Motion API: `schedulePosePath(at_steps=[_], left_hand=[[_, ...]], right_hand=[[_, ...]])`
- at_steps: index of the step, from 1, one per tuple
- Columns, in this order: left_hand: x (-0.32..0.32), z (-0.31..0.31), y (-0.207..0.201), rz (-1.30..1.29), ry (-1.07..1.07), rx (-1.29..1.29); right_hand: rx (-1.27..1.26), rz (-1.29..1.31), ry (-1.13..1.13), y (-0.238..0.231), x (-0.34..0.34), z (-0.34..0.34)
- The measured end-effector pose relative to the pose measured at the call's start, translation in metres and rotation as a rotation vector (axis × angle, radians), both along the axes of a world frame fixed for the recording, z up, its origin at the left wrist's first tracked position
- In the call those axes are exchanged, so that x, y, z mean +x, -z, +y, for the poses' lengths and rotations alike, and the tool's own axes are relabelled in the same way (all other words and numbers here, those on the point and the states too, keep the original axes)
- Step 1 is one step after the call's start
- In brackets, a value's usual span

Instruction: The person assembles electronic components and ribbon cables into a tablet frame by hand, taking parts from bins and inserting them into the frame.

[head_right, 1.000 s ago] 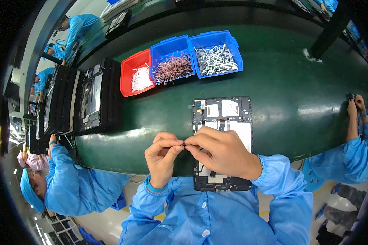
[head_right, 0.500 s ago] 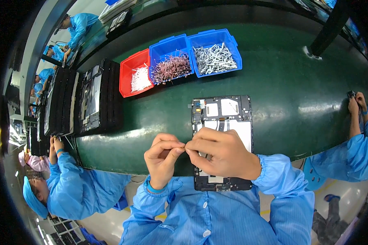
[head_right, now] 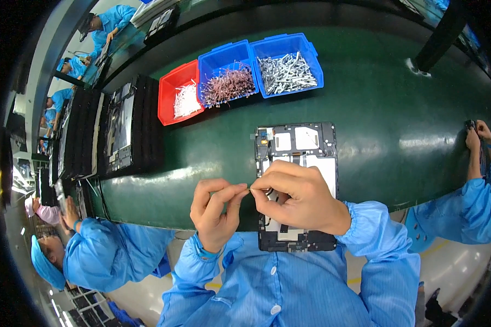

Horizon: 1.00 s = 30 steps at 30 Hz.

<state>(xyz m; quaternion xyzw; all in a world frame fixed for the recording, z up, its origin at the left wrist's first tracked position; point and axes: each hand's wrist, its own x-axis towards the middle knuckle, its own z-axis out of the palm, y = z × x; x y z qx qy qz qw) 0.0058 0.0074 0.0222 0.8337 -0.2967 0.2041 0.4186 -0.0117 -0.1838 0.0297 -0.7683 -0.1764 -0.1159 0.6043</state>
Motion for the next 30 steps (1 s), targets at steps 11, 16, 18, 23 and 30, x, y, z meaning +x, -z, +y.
schedulePosePath(at_steps=[11, 16, 18, 23, 30], left_hand=[[0.029, -0.004, 0.001, 0.618, 0.055, -0.054], [0.055, -0.005, 0.02, 1.103, 0.163, -0.268], [0.06, -0.004, 0.02, 1.245, 0.159, -0.315], [0.063, -0.007, 0.015, 1.282, 0.156, -0.327], [0.065, -0.008, 0.013, 1.313, 0.134, -0.274]], right_hand=[[-0.234, 0.104, 0.127, 0.009, 0.027, -0.018], [-0.219, -0.012, 0.082, 0.025, 0.04, -0.016], [-0.267, -0.046, 0.072, 0.025, 0.04, -0.016], [-0.383, -0.051, 0.091, 0.025, 0.038, -0.018], [-0.463, -0.084, 0.11, 0.028, 0.038, -0.017]])
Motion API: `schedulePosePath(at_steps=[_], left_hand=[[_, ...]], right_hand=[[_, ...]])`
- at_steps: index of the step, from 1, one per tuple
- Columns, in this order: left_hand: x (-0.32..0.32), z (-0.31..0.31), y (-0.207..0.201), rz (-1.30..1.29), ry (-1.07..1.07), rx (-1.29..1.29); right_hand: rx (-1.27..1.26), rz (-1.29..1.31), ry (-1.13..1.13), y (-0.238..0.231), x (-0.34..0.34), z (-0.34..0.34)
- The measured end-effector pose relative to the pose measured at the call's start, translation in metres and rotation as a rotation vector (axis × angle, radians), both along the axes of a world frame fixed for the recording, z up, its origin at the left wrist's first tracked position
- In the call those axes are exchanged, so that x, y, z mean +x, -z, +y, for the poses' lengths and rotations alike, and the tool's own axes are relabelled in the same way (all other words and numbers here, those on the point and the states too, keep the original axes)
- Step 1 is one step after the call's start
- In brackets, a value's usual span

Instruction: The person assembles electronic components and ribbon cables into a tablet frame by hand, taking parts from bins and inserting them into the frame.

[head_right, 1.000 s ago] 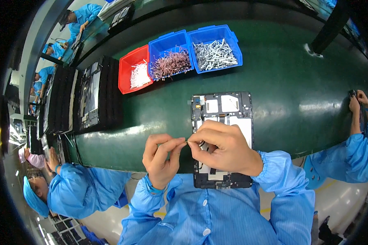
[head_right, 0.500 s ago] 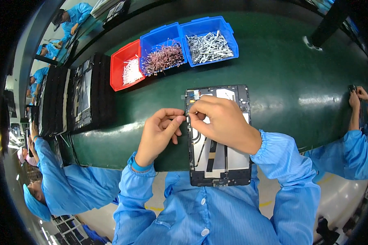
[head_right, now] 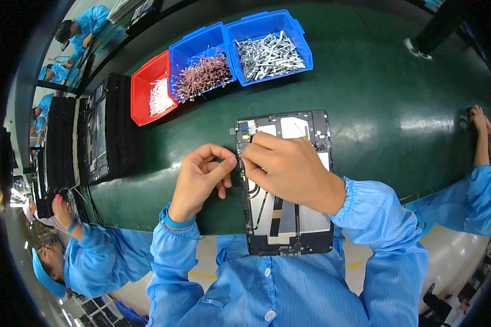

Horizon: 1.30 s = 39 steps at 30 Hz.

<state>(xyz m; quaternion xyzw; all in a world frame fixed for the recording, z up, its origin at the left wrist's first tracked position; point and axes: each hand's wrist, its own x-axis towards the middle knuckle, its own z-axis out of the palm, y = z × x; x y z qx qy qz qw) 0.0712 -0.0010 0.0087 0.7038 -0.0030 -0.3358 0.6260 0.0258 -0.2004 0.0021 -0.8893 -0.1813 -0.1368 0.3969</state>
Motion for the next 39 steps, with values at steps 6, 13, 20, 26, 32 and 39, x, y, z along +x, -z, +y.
schedulePosePath(at_steps=[6, 13, 20, 26, 32, 39], left_hand=[[-0.001, -0.002, -0.001, -0.007, -0.003, 0.037], [-0.002, -0.005, -0.001, -0.041, 0.004, 0.073], [0.005, -0.003, -0.004, -0.005, 0.025, 0.075], [0.011, -0.004, -0.007, 0.025, 0.097, 0.072], [0.013, -0.008, -0.01, 0.018, 0.1, 0.114], [0.012, -0.009, -0.01, 0.012, 0.069, 0.118]], right_hand=[[-0.007, -0.008, -0.001, 0.002, 0.0, -0.001], [0.003, 0.012, 0.001, 0.002, 0.0, -0.003], [-0.015, -0.046, -0.019, 0.006, 0.001, -0.003], [-0.01, -0.022, -0.019, 0.005, -0.002, -0.004], [-0.01, -0.023, -0.026, 0.006, -0.001, -0.005], [0.028, -0.008, -0.023, 0.006, 0.0, -0.004]])
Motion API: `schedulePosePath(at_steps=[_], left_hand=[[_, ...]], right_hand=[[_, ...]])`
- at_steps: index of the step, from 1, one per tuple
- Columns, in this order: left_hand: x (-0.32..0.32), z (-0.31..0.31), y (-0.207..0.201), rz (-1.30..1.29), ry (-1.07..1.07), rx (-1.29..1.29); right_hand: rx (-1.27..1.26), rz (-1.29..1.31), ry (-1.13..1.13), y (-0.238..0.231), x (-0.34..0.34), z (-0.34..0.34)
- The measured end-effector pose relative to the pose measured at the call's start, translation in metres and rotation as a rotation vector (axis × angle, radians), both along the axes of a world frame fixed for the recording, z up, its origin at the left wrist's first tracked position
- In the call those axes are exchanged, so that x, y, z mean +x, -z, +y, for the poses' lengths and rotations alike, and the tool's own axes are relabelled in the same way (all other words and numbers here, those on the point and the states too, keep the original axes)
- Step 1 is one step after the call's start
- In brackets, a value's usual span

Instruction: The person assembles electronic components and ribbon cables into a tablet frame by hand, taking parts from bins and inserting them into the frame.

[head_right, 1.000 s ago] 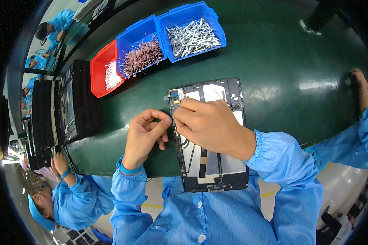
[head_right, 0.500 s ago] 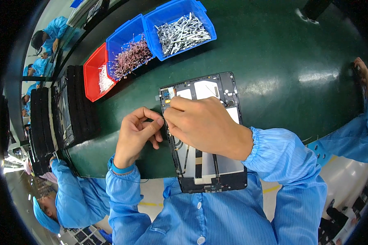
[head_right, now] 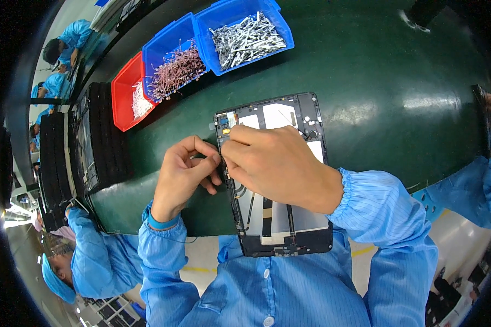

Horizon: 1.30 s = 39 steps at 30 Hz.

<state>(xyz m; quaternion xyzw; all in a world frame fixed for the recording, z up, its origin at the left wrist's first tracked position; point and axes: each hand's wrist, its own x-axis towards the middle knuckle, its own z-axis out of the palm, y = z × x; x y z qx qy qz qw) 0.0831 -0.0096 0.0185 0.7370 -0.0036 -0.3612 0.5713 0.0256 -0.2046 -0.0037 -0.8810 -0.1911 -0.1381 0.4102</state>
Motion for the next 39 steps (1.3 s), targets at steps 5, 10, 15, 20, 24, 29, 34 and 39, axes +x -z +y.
schedulePosePath(at_steps=[5, 10, 15, 20, 24, 29, 34, 39], left_hand=[[-0.002, -0.003, 0.0, -0.017, -0.02, -0.013], [0.001, 0.003, 0.005, -0.027, 0.032, -0.077], [0.003, 0.003, 0.004, -0.082, 0.065, -0.055], [0.008, 0.0, 0.007, -0.116, 0.104, -0.054], [0.009, 0.0, 0.008, -0.141, 0.143, -0.018], [0.009, 0.002, 0.008, -0.141, 0.188, -0.002], [0.012, 0.012, 0.004, -0.06, 0.208, -0.135], [0.013, 0.01, 0.007, -0.075, 0.123, -0.195]], right_hand=[[0.051, 0.056, 0.039, -0.008, -0.005, 0.001], [0.061, 0.167, 0.105, -0.013, -0.006, -0.002], [-0.001, 0.207, 0.083, -0.02, -0.003, 0.0], [-0.055, 0.261, 0.052, -0.026, 0.001, -0.002], [-0.082, 0.309, -0.064, -0.042, 0.017, -0.007], [-0.065, 0.148, 0.207, -0.06, 0.079, -0.042], [-0.449, -0.069, 0.21, -0.063, 0.103, -0.048], [-0.629, 0.036, 0.27, -0.055, 0.108, -0.049]])
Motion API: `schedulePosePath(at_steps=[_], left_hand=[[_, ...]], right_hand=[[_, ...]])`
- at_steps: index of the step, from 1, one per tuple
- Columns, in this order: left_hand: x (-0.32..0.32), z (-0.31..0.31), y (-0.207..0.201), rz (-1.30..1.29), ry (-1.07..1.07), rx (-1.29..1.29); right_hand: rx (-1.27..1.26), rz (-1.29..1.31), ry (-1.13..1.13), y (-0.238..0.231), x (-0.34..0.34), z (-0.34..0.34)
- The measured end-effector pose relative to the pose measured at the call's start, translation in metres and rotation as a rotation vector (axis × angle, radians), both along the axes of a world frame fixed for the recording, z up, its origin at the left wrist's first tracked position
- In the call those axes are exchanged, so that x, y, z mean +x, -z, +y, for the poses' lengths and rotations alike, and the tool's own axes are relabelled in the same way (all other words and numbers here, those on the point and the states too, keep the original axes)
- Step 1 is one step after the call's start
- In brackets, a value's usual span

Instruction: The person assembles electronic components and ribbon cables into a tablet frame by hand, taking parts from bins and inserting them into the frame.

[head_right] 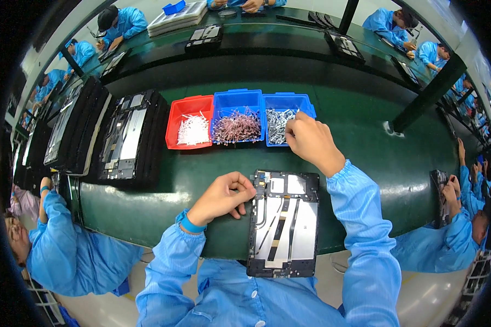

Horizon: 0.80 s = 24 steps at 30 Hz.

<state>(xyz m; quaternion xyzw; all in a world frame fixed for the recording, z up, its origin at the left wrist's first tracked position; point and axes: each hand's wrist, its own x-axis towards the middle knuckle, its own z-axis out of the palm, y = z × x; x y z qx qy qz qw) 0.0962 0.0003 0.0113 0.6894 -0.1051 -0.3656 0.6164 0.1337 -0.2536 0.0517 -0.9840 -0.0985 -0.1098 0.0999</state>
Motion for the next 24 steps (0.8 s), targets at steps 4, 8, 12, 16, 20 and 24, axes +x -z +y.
schedulePosePath(at_steps=[4, 8, 12, 16, 20, 24], left_hand=[[-0.001, 0.001, -0.004, 0.003, 0.001, 0.023], [-0.001, 0.001, 0.004, -0.068, -0.02, -0.021], [-0.003, -0.003, 0.005, -0.135, -0.113, -0.041], [-0.012, -0.011, 0.003, -0.595, -0.291, -0.036], [-0.018, -0.018, -0.004, -0.971, -0.331, 0.076], [-0.011, -0.017, 0.006, -1.253, -0.339, 0.183]], right_hand=[[0.009, -0.012, -0.026, 0.004, 0.004, 0.001], [-0.043, -0.061, -0.066, 0.011, 0.003, -0.004], [0.067, -0.176, -0.065, 0.002, -0.011, 0.0], [0.476, 0.186, -0.146, -0.022, -0.049, 0.025], [0.513, 0.086, -0.253, -0.01, -0.062, 0.035], [0.504, 0.079, -0.386, -0.004, -0.065, 0.038]])
